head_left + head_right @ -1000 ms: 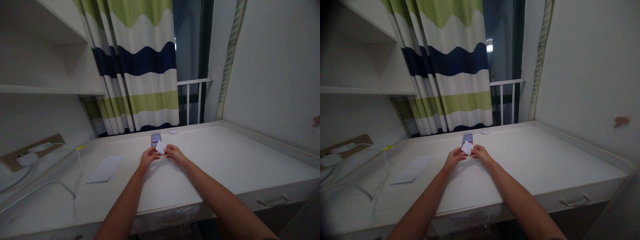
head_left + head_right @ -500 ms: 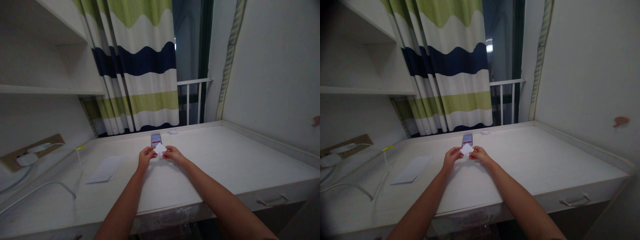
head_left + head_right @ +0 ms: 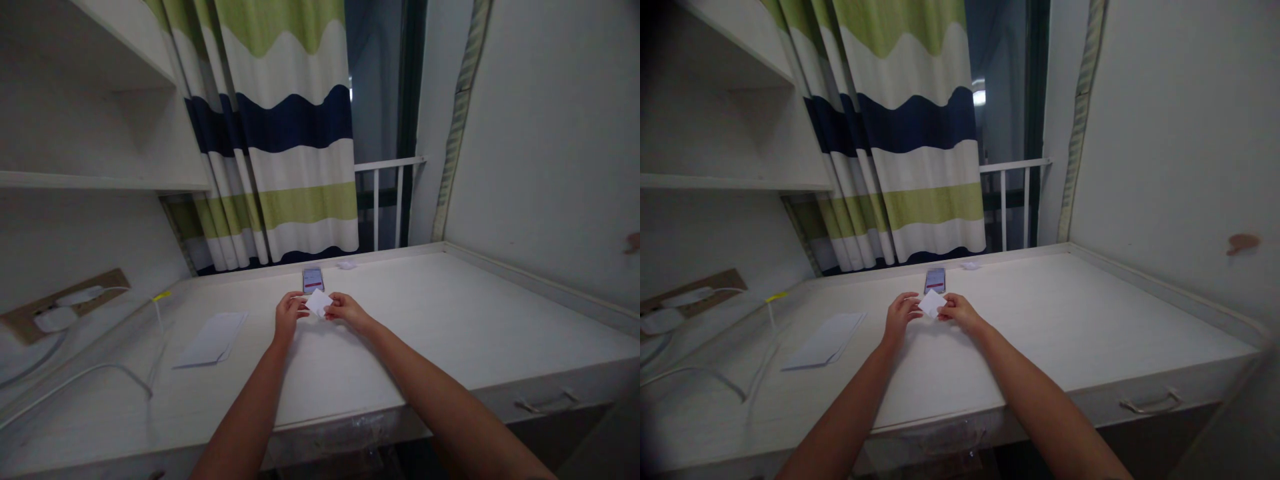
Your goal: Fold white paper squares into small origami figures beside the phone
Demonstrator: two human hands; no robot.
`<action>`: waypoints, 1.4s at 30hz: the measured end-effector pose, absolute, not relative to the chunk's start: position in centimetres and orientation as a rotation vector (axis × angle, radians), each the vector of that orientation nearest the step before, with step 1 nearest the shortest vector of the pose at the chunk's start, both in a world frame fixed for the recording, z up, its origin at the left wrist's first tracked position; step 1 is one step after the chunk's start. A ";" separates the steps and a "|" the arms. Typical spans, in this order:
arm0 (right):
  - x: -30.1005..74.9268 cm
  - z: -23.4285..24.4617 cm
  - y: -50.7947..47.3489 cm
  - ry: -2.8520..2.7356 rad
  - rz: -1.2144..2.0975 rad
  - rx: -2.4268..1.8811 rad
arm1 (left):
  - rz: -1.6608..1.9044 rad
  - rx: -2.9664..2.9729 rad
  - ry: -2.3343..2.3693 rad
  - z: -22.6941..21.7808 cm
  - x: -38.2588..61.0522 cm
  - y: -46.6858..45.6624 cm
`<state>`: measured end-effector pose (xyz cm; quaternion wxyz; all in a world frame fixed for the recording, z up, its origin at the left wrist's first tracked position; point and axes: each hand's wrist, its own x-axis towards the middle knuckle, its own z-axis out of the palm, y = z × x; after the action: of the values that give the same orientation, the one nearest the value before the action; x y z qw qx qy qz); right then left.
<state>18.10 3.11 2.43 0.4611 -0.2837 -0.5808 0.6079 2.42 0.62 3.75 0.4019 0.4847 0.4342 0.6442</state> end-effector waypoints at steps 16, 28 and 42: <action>18.3 3.0 2.9 -1.465 1.266 -0.788 | 1.500 1.575 1.104 3.6 2.7 0.5; 18.1 3.1 3.1 -1.391 1.184 -0.763 | 1.391 1.206 0.994 3.5 2.6 0.7; 17.9 2.3 3.4 -1.522 1.110 -0.748 | 1.400 1.244 1.025 3.3 2.9 0.8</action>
<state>17.95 3.39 2.35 0.5292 -0.3132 -0.6372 0.4646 2.88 0.83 3.28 0.4823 0.5105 0.4206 0.5744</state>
